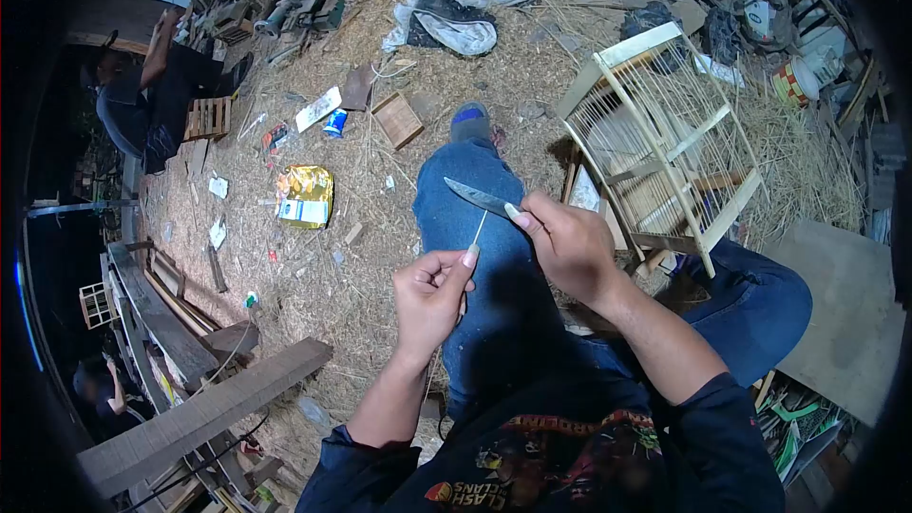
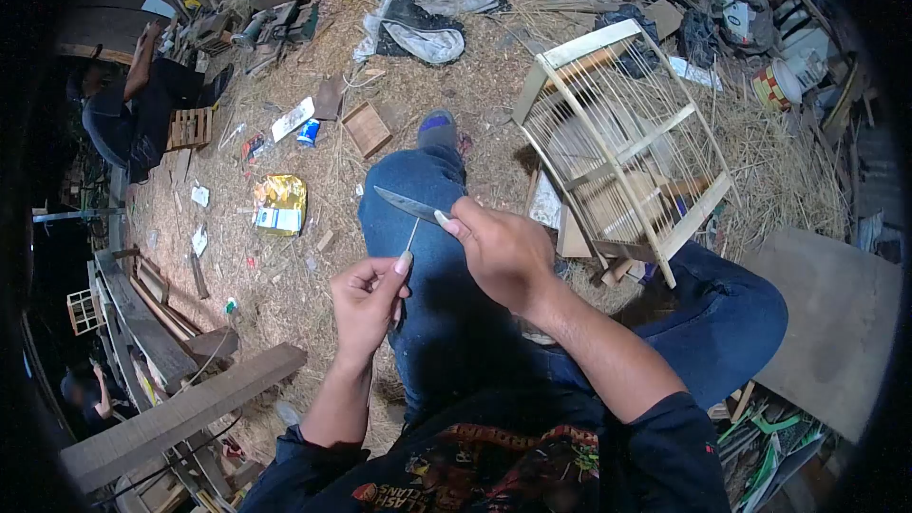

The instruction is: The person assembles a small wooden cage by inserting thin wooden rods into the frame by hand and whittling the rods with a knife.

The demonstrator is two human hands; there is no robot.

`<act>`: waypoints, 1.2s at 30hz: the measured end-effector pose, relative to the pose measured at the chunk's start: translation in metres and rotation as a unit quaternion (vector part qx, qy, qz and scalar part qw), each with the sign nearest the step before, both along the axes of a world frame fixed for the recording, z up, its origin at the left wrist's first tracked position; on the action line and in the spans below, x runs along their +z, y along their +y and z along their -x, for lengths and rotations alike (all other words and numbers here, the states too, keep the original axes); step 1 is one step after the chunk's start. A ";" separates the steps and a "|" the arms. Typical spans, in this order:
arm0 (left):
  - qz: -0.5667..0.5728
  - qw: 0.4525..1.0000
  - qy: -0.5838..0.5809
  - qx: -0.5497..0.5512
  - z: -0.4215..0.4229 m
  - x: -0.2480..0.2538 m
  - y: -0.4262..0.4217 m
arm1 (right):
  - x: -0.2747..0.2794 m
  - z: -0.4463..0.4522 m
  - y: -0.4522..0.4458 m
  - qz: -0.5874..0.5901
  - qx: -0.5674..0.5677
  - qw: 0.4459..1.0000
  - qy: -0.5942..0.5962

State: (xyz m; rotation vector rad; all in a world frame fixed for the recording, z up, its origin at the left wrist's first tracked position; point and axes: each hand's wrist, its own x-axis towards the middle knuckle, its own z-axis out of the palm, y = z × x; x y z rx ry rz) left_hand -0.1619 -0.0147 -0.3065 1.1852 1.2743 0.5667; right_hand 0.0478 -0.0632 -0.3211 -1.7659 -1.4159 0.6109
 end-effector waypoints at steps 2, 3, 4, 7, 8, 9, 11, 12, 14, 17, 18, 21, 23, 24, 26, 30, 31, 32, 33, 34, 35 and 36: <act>-0.012 1.000 0.001 -0.005 0.000 -0.001 0.000 | -0.001 0.000 0.001 0.009 0.006 1.000 0.000; -0.010 1.000 0.003 -0.006 0.000 -0.001 0.001 | -0.001 0.000 0.001 0.015 0.013 1.000 -0.001; -0.002 1.000 0.005 -0.006 0.000 -0.001 0.001 | -0.002 0.000 0.001 0.017 0.013 1.000 0.000; 0.011 1.000 0.002 -0.012 -0.001 0.000 0.004 | -0.004 0.000 0.002 0.018 0.011 1.000 -0.005; 0.015 1.000 -0.003 -0.016 -0.001 0.001 0.005 | -0.003 0.000 0.002 0.014 0.010 1.000 -0.010; 0.015 1.000 -0.002 -0.016 -0.001 0.002 0.005 | -0.002 0.000 0.002 0.009 0.009 1.000 -0.014; 0.014 0.999 0.004 -0.030 -0.001 0.003 0.006 | -0.004 0.000 0.003 0.009 0.011 1.000 -0.018; 0.015 0.999 0.004 -0.031 -0.001 0.003 0.006 | -0.005 -0.001 0.003 0.009 0.013 1.000 -0.021; 0.015 0.999 0.006 -0.029 -0.001 0.002 0.006 | -0.003 -0.001 0.004 0.017 0.012 1.000 -0.021; 0.030 0.999 0.000 -0.032 -0.002 0.003 0.007 | -0.003 0.001 0.005 0.017 0.009 1.000 -0.025; 0.031 0.999 0.001 -0.032 -0.001 0.002 0.007 | -0.004 0.001 0.004 0.008 0.007 1.000 -0.030; 0.031 0.999 -0.011 -0.042 0.001 0.000 0.008 | -0.006 0.000 0.004 0.020 0.014 0.999 -0.024; 0.033 0.998 -0.019 -0.044 0.001 0.000 0.009 | -0.010 0.004 0.001 0.006 0.012 0.999 -0.036; 0.033 0.998 -0.019 -0.044 0.001 0.000 0.009 | -0.011 0.007 0.000 -0.008 0.010 0.999 -0.048; 0.026 0.998 -0.011 -0.052 0.001 0.000 0.010 | -0.011 0.007 -0.002 -0.016 0.013 0.998 -0.054; 0.027 0.998 -0.021 -0.047 -0.001 0.002 0.009 | -0.004 -0.001 0.002 0.012 0.015 0.998 -0.055; 0.023 0.999 -0.011 -0.045 -0.003 0.003 0.008 | -0.005 0.003 0.000 0.011 0.014 0.998 -0.055; 0.019 0.999 -0.001 -0.042 -0.004 0.004 0.007 | -0.007 0.008 -0.004 -0.007 0.013 0.998 -0.068; 0.019 0.999 -0.001 -0.043 -0.003 0.003 0.007 | -0.007 0.010 -0.006 -0.026 0.011 0.996 -0.082; 0.012 0.999 0.001 -0.041 -0.003 0.001 0.007 | -0.007 0.007 -0.005 -0.025 0.011 0.996 -0.083; 0.006 0.999 0.003 -0.040 -0.002 0.000 0.006 | -0.006 0.004 -0.003 -0.010 0.018 0.997 -0.081; 0.007 0.999 0.004 -0.040 -0.003 0.000 0.006 | -0.005 0.002 -0.003 0.006 0.026 0.997 -0.077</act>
